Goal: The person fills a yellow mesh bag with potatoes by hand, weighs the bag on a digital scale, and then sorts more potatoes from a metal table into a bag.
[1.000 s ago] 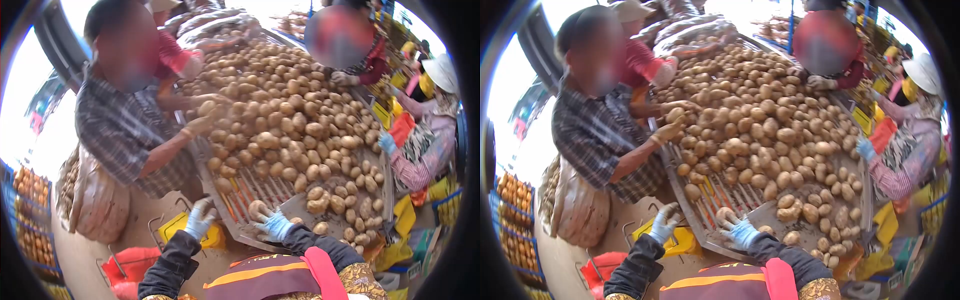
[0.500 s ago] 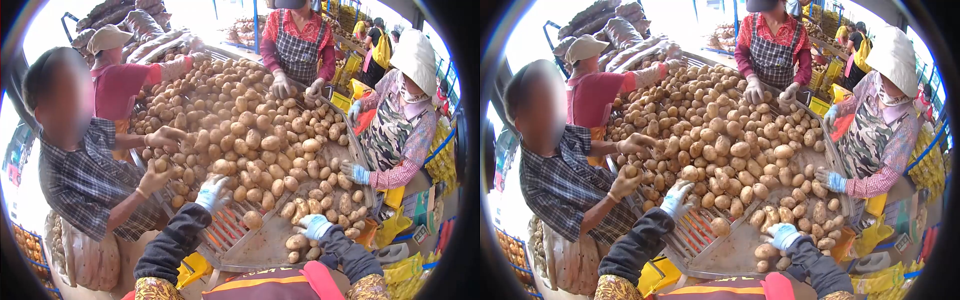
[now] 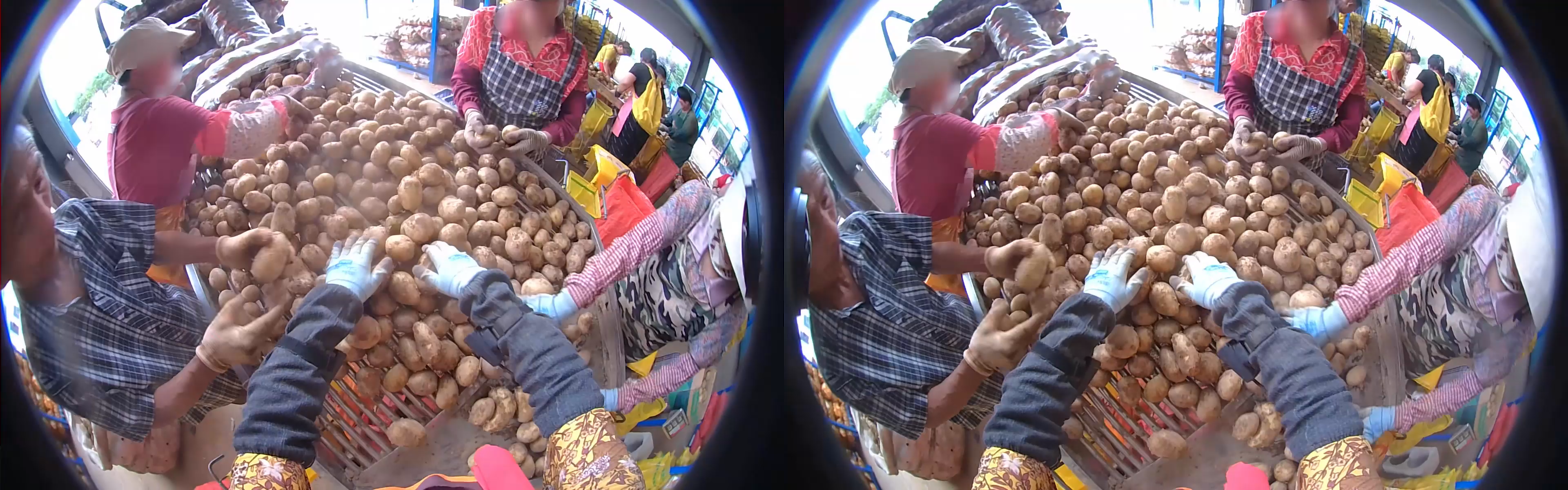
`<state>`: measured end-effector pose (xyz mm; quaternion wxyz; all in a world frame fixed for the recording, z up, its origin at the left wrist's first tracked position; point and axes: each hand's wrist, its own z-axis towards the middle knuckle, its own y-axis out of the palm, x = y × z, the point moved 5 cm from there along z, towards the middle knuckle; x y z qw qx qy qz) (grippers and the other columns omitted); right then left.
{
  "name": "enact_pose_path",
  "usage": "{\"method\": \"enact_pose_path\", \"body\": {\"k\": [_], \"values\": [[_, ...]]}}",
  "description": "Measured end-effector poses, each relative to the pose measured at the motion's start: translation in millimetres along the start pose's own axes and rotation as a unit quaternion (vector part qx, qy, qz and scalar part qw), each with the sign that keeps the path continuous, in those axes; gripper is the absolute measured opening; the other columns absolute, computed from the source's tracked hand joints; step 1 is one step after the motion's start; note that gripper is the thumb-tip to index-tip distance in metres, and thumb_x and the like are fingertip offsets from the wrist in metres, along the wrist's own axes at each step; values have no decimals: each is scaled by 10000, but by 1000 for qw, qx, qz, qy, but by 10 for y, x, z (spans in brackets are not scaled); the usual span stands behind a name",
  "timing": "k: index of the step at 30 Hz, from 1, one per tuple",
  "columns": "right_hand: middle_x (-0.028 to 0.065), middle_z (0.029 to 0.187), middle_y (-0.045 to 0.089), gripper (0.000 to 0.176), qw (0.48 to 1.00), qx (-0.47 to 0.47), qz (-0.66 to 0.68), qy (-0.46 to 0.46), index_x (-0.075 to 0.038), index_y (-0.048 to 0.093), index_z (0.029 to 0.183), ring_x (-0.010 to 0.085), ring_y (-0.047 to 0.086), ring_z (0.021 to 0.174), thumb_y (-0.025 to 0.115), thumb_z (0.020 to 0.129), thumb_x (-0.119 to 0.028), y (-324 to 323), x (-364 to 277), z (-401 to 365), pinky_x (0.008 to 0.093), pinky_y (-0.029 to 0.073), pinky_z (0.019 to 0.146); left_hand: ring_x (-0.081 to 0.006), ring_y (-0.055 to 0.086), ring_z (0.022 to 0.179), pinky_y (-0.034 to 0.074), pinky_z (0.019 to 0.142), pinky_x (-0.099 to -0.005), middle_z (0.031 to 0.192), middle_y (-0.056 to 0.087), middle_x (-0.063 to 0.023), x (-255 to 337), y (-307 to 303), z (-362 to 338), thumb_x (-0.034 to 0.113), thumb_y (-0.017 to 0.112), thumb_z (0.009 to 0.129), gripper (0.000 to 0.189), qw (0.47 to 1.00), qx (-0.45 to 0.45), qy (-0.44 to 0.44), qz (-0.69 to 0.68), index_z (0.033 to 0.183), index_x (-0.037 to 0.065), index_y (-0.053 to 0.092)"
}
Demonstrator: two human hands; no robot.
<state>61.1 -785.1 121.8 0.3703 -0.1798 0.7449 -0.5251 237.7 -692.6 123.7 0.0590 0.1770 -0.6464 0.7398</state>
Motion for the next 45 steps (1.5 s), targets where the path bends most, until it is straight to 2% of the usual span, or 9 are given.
{"method": "enact_pose_path", "body": {"k": [10, 17, 27, 31, 34, 38, 41, 43, 45], "values": [[158, 1316, 511, 634, 996, -83, 27, 35, -91, 511, 1272, 305, 485, 1233, 649, 813, -505, 174, 57, 164, 400, 400, 1035, -395, 434, 1285, 379, 1053, -480, 1486, 339, -201, 195, 110, 2, 594, 595, 813, 731, 992, -113, -42, 38, 1425, 226, 441], [121, 1245, 578, 676, 990, -65, -122, -17, -119, 607, 1203, 258, 513, 1199, 447, 857, -677, 251, -71, -1184, 471, 284, 1062, -392, 466, 1240, 384, 1032, -479, 1434, 403, -200, 740, 198, -1140, 603, 630, 781, 747, 993, -116, 30, -14, 1422, 275, 432], [120, 1160, 580, 454, 999, 31, -10, -15, -128, 653, 1053, 313, 523, 1120, 624, 825, -520, 1111, -31, -3445, 471, 419, 915, -357, 328, 1370, 144, 1044, -741, 1504, 319, -126, 1582, 402, -2921, 549, 678, 763, 694, 974, -185, 109, 74, 1392, 364, 450], [121, 1252, 509, 682, 994, 74, -72, -46, -171, 584, 1227, 353, 497, 1135, 737, 684, -555, 1279, -83, -4062, 482, 409, 951, -372, 290, 1394, 71, 999, -802, 1516, 302, -146, 1686, 709, -3406, 610, 587, 816, 726, 979, -171, 99, 58, 1453, 343, 363], [146, 1179, 513, 799, 998, 6, -48, -45, -136, 529, 1276, 360, 507, 1118, 819, 628, -503, 1392, 178, -4171, 447, 444, 936, -370, 293, 1394, 88, 1053, -747, 1495, 334, -156, 1776, 724, -3668, 586, 611, 816, 761, 975, -180, 114, 61, 1460, 262, 367], [205, 1117, 622, 847, 946, 56, 227, 223, 24, 509, 1203, 310, 619, 1040, 812, 663, -555, 954, 87, -4052, 398, 486, 909, -310, 304, 1404, 216, 1131, -546, 1509, 312, -151, 1823, 471, -3790, 470, 660, 839, 741, 974, -78, 86, -197, 1454, 174, 371], [111, 1055, 636, 620, 840, 67, 536, 50, 14, 525, 1240, 190, 600, 1006, 677, 870, -459, 958, -524, -3839, 339, 499, 876, -268, 337, 1376, 336, 1085, -504, 1495, 336, -106, 1935, 565, -3803, 538, 576, 903, 795, 616, -85, -210, -754, 1504, 160, 217], [45, 969, 645, 423, 853, 28, 521, -31, -20, 567, 1222, 127, 604, 891, 562, 971, -360, 872, -810, -3645, 281, 516, 793, -321, 439, 1307, 358, 1080, -551, 1431, 425, -122, 2044, 285, -3678, 544, 481, 945, 655, 361, -148, -141, -910, 1454, 185, 280], [3, 893, 640, 342, 840, -65, 533, 84, -40, 599, 1188, 64, 569, 734, 530, 995, -313, 856, -948, -3553, 212, 495, 669, -312, 493, 1262, 385, 1067, -551, 1373, 485, -128, 1906, 165, -3690, 559, 479, 937, 627, 343, -36, -159, -925, 1407, 172, 332]]}}
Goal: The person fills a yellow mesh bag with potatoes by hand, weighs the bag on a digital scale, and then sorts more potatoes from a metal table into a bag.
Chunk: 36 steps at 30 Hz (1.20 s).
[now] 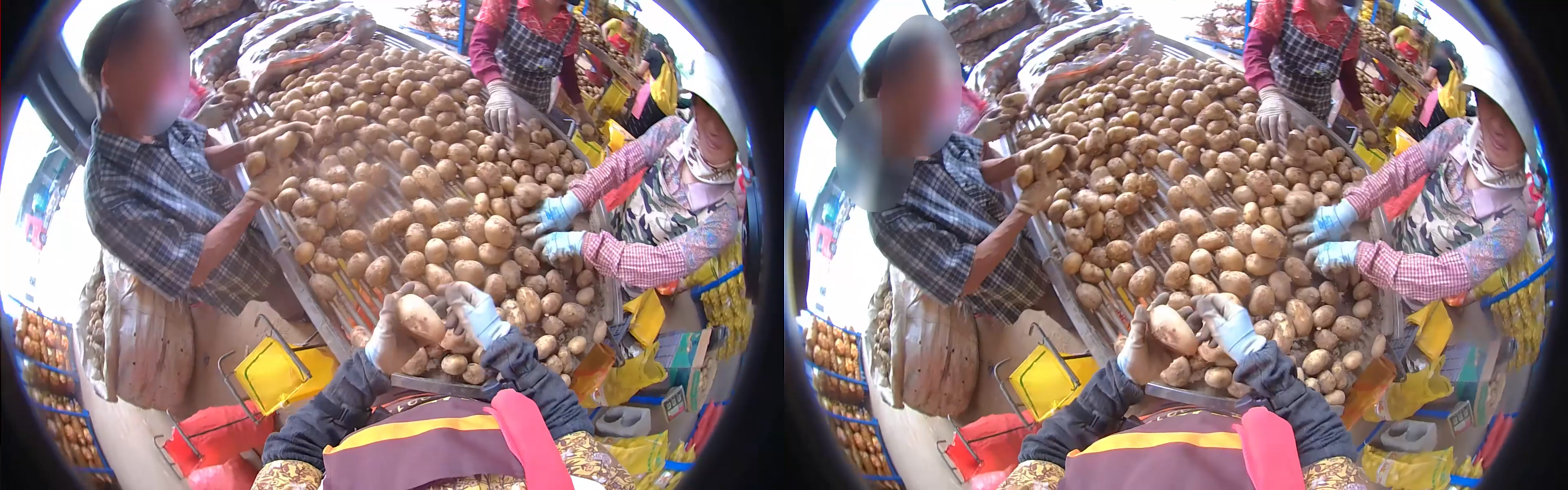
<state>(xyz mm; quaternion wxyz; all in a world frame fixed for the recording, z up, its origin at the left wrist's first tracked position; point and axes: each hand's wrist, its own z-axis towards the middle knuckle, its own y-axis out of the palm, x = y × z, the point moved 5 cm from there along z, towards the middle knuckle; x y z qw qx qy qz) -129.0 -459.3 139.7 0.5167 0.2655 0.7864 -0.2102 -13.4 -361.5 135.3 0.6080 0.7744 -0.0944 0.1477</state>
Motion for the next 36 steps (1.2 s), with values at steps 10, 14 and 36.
{"method": "enact_pose_path", "body": {"k": [10, 14, 36], "values": [[183, 1269, 538, 552, 714, -5, -616, -332, -17, 542, 1249, 357, 485, 1172, 637, 805, -330, 847, 648, 291, 505, 336, 1022, -95, 572, 912, 467, 753, -267, 1107, 577, 29, 284, -1295, -977, 558, 645, 847, 588, 999, -9, 32, 34, 1280, 195, 481], [187, 1298, 515, 657, 729, -59, -619, -286, -14, 443, 1367, 365, 471, 1185, 610, 838, -365, 877, 677, 325, 495, 318, 1041, -129, 609, 805, 504, 671, -294, 908, 633, -19, 385, -1379, -1951, 533, 620, 879, 436, 972, 223, 71, -21, 1077, 148, 570], [188, 1272, 510, 633, 749, -42, -590, -297, -21, 504, 1272, 380, 458, 1159, 660, 767, -369, 839, 683, 284, 553, 289, 1026, -230, 590, 1091, 463, 966, -344, 1189, 595, -127, 1553, -1112, -1604, 123, 610, 909, 383, 697, 185, 180, 669, 1272, 34, 524]]}}
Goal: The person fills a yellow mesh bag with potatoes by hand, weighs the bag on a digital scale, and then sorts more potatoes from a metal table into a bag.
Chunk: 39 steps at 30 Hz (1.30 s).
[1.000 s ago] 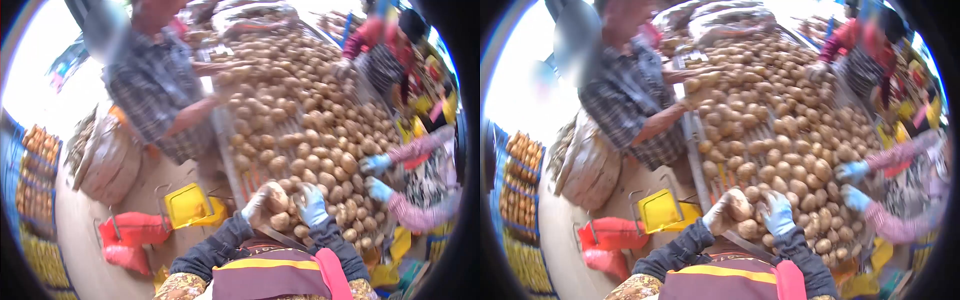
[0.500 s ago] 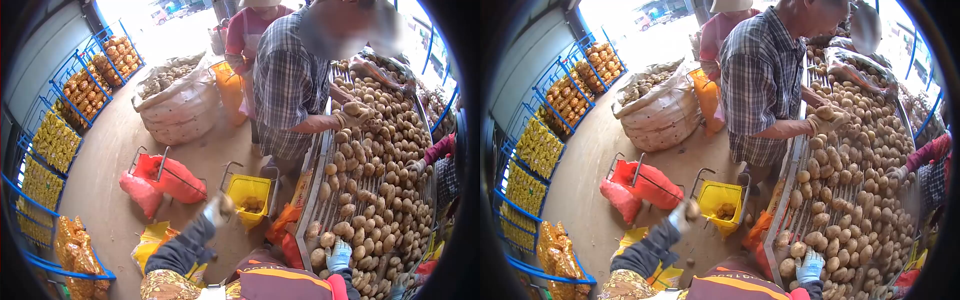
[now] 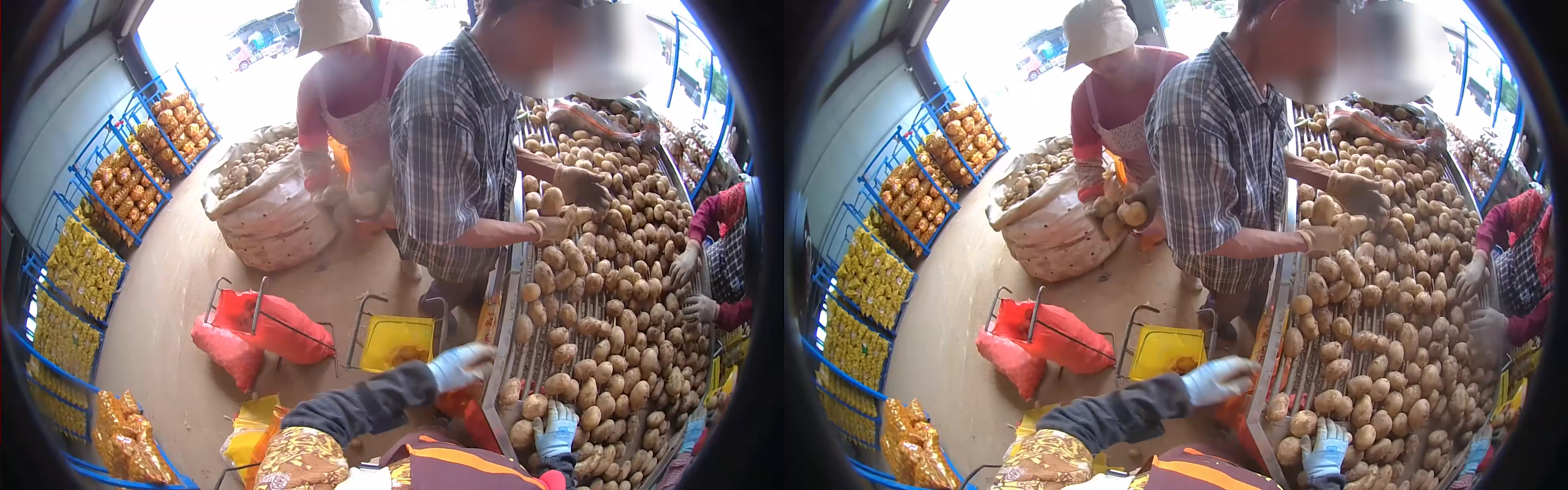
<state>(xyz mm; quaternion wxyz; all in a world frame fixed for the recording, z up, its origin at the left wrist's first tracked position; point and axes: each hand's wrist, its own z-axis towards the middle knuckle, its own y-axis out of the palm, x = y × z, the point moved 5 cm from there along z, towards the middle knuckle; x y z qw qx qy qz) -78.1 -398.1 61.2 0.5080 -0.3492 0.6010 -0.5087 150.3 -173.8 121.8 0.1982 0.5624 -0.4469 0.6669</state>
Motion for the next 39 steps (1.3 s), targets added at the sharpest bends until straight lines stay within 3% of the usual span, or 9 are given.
{"method": "enact_pose_path", "body": {"k": [3, 8, 14, 20, 24, 28, 34, 36, 39], "values": [[195, 1283, 505, 630, 1000, 29, -7, -6, -15, 502, 1278, 384, 444, 1189, 660, 767, -349, -19, -48, -36, 532, 277, 1050, -353, 450, 1275, 361, 1069, -464, 1363, 472, -162, 185, 1026, 149, 278, 704, 803, 636, 924, -181, 245, 230, 1350, 75, 451], [204, 1308, 474, 591, 991, 107, -77, 13, -45, 557, 1229, 410, 405, 1251, 695, 719, -310, -28, 36, -486, 600, 260, 1065, -404, 221, 1425, 179, 1122, -593, 1530, 226, -223, 69, 1680, 263, 427, 756, 706, 986, 857, -310, 207, 356, 1490, 101, 254], [150, 1413, 417, 770, 940, 99, -22, 326, -111, 465, 1373, 315, 350, 1342, 741, 720, -412, -106, 605, -1324, 532, 224, 1113, -447, 176, 1423, 141, 1130, -600, 1527, 199, -259, 69, 2008, 330, 526, 730, 695, 891, 844, -282, 245, 385, 1431, 150, 397], [155, 1446, 382, 769, 911, 86, 26, 403, -109, 447, 1386, 339, 310, 1369, 709, 744, -443, -147, 642, -1858, 519, 200, 1139, -493, 122, 1414, 146, 1132, -595, 1528, 136, -289, 161, 2171, 421, 541, 795, 597, 1046, 815, -304, 245, 428, 1466, 163, 352], [161, 1443, 381, 817, 959, 103, 18, 264, -114, 406, 1418, 350, 341, 1349, 717, 752, -469, -233, 372, -1382, 487, 237, 1135, -503, 135, 1406, 172, 1142, -555, 1521, 134, -310, 169, 2218, 443, 494, 811, 603, 1037, 816, -319, 249, 413, 1467, 158, 345], [172, 1393, 420, 773, 909, 207, 48, 357, -103, 420, 1397, 370, 401, 1283, 707, 778, -466, -316, 677, -1125, 494, 312, 1083, -518, 182, 1389, 249, 1113, -559, 1508, 143, -330, 147, 2178, 328, 429, 812, 639, 943, 827, -312, 242, 400, 1432, 139, 393], [164, 1256, 487, 621, 910, 88, 119, 388, -132, 496, 1331, 367, 523, 1140, 730, 789, -326, -353, 1130, -431, 479, 457, 936, -484, 290, 1362, 279, 1078, -567, 1493, 254, -288, 251, 2107, 264, 378, 798, 697, 842, 850, -275, 208, 399, 1410, 132, 423], [131, 1122, 560, 470, 889, 211, 213, 347, -100, 540, 1239, 314, 598, 998, 700, 841, -291, -213, 1323, -432, 454, 511, 860, -426, 355, 1347, 283, 1066, -568, 1470, 337, -251, 173, 2030, 306, 369, 772, 744, 786, 914, -212, 192, 289, 1404, 118, 428], [32, 980, 626, 288, 503, 222, 780, 301, -123, 563, 1116, 177, 633, 804, 573, 955, -362, -152, 1105, -453, 339, 555, 578, -369, 391, 1339, 316, 1077, -482, 1430, 409, -219, 346, 1894, 345, 271, 773, 771, 753, 950, -164, 185, 189, 1404, 72, 416]]}}
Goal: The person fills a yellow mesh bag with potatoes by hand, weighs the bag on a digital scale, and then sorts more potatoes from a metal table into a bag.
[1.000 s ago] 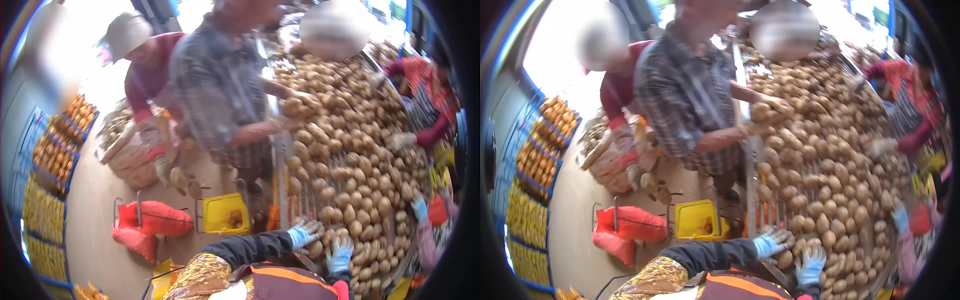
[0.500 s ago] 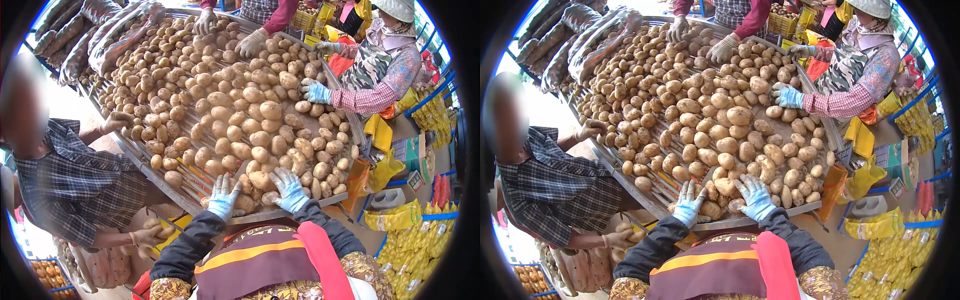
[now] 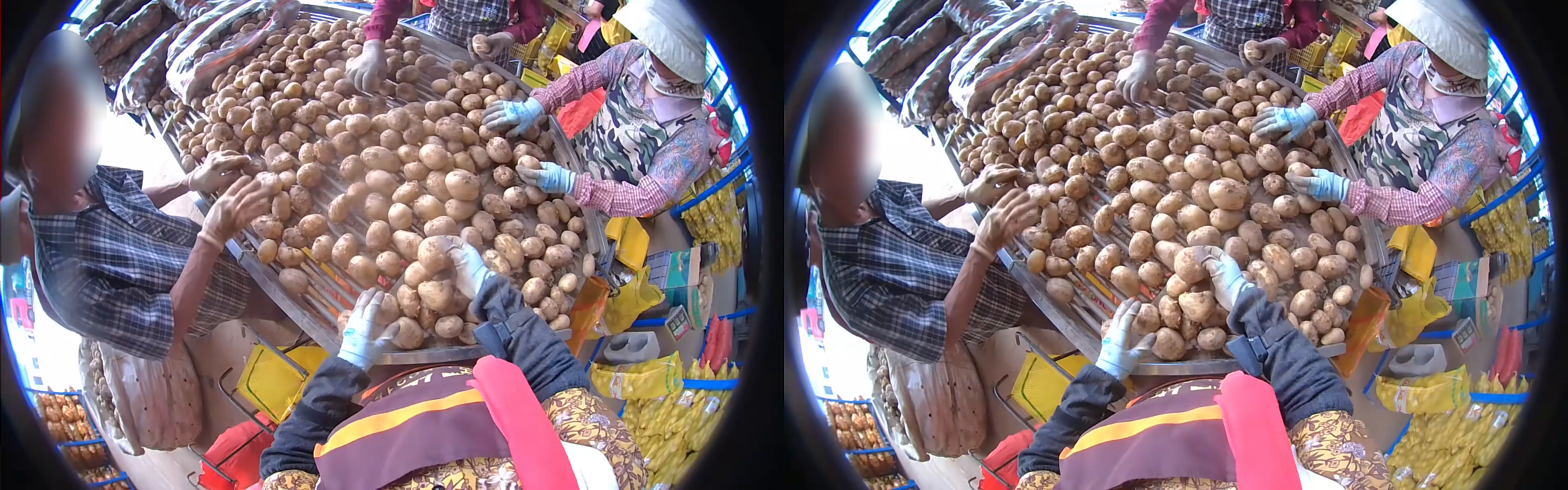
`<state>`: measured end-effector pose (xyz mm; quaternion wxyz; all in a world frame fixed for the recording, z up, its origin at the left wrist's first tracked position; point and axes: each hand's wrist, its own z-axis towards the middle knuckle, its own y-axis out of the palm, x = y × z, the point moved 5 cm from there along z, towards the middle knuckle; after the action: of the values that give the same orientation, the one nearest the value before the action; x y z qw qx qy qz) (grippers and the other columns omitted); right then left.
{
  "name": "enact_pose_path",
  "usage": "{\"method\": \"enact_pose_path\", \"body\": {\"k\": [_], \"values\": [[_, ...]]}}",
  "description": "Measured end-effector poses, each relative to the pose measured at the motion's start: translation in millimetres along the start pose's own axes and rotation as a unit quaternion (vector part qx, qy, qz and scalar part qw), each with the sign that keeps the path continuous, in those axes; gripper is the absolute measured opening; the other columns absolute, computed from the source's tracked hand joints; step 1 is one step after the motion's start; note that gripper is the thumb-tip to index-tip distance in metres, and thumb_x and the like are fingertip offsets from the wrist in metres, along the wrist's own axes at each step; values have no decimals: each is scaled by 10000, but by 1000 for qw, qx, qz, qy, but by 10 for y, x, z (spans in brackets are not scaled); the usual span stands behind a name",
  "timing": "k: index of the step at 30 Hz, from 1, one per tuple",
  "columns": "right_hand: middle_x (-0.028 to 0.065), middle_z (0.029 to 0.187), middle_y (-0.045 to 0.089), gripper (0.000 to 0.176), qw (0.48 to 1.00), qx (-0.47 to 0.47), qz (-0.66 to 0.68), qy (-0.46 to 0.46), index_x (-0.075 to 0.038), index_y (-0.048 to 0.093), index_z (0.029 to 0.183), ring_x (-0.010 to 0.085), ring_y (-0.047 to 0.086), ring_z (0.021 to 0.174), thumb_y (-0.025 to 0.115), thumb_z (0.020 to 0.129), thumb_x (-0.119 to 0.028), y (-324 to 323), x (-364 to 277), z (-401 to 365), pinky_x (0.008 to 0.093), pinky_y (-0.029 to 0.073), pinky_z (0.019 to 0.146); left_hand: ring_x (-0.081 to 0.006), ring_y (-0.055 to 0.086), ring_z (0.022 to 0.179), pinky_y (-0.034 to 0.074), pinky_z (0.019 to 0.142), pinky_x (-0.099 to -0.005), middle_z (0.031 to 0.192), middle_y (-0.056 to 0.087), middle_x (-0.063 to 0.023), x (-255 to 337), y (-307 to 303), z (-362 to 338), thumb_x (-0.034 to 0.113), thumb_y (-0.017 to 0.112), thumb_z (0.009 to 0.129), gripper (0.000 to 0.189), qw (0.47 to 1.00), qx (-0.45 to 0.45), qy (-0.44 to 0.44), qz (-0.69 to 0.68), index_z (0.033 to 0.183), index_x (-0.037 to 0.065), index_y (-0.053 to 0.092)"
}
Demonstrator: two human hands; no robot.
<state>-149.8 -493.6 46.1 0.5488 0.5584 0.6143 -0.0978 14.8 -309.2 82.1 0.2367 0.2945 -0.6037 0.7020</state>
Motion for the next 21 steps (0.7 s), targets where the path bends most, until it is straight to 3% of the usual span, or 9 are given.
{"method": "enact_pose_path", "body": {"k": [4, 7, 9, 10, 13, 15, 19, 20, 21], "values": [[43, 954, 619, 346, 993, -19, 35, 110, -109, 564, 1103, 188, 630, 731, 563, 951, -419, 254, 49, -285, 334, 539, 559, -318, 367, 1361, 307, 1114, -380, 1442, 395, -191, 145, -126, 233, 158, 818, 727, 842, 989, 42, 16, -143, 1431, 45, 371], [73, 961, 655, 548, 977, 16, -153, 147, -84, 590, 1198, 146, 600, 857, 487, 948, -561, 573, -112, -531, 310, 520, 747, -338, 345, 1358, 325, 1111, -405, 1459, 336, -199, 410, -101, 429, 167, 834, 711, 911, 981, 49, 85, -170, 1456, 37, 325], [86, 877, 659, 621, 953, -11, -293, -73, -64, 625, 1017, 166, 630, 642, 418, 932, -643, 400, 221, -233, 297, 513, 540, -306, 418, 1305, 394, 1064, -373, 1432, 371, -168, 492, -14, 536, 168, 828, 733, 826, 977, 57, 141, -149, 1415, 42, 380], [77, 824, 649, 591, 951, -9, -309, 24, -58, 614, 977, 159, 603, 563, 432, 939, -619, 523, -22, -399, 284, 483, 477, -251, 550, 1179, 484, 958, -320, 1321, 489, -120, 337, 183, 558, 155, 834, 743, 711, 881, 8, -70, -469, 1336, 53, 456], [55, 713, 620, 481, 960, -1, -259, 103, -47, 596, 962, 118, 556, 467, 479, 968, -514, 412, -227, -504, 255, 432, 399, -228, 667, 893, 571, 786, -329, 1024, 639, -99, 102, 192, 534, 502, 598, 908, 525, 679, 32, -238, -694, 1173, 53, 541], [52, 764, 646, 351, 949, 67, -306, 17, -37, 610, 1031, 128, 625, 624, 487, 999, -365, 274, -267, -445, 250, 494, 532, -231, 679, 801, 594, 700, -333, 934, 658, -108, 37, 208, 486, 633, 460, 918, 622, 660, 32, -285, -694, 1096, 47, 569], [119, 1102, 625, 383, 884, -93, -366, -276, -39, 554, 1254, 218, 654, 928, 566, 965, -292, 657, -217, -588, 315, 518, 811, -262, 680, 887, 602, 705, -370, 985, 658, -124, 104, 329, 387, 592, 440, 944, 584, 561, 33, -339, -755, 1098, 44, 571], [172, 1279, 547, 419, 784, -127, -488, -362, -40, 532, 1284, 268, 657, 951, 598, 934, -260, 879, -296, -678, 364, 517, 831, -269, 668, 934, 600, 723, -393, 1022, 651, -125, 179, 369, 391, 561, 427, 961, 559, 552, 33, -323, -768, 1121, 42, 557], [189, 1187, 600, 357, 708, -161, -540, -426, -38, 586, 1201, 330, 649, 959, 624, 903, -230, 963, -205, -686, 403, 511, 844, -275, 657, 981, 597, 741, -416, 1059, 644, -126, 226, 401, 385, 530, 413, 977, 534, 542, 34, -306, -782, 1143, 40, 544]]}}
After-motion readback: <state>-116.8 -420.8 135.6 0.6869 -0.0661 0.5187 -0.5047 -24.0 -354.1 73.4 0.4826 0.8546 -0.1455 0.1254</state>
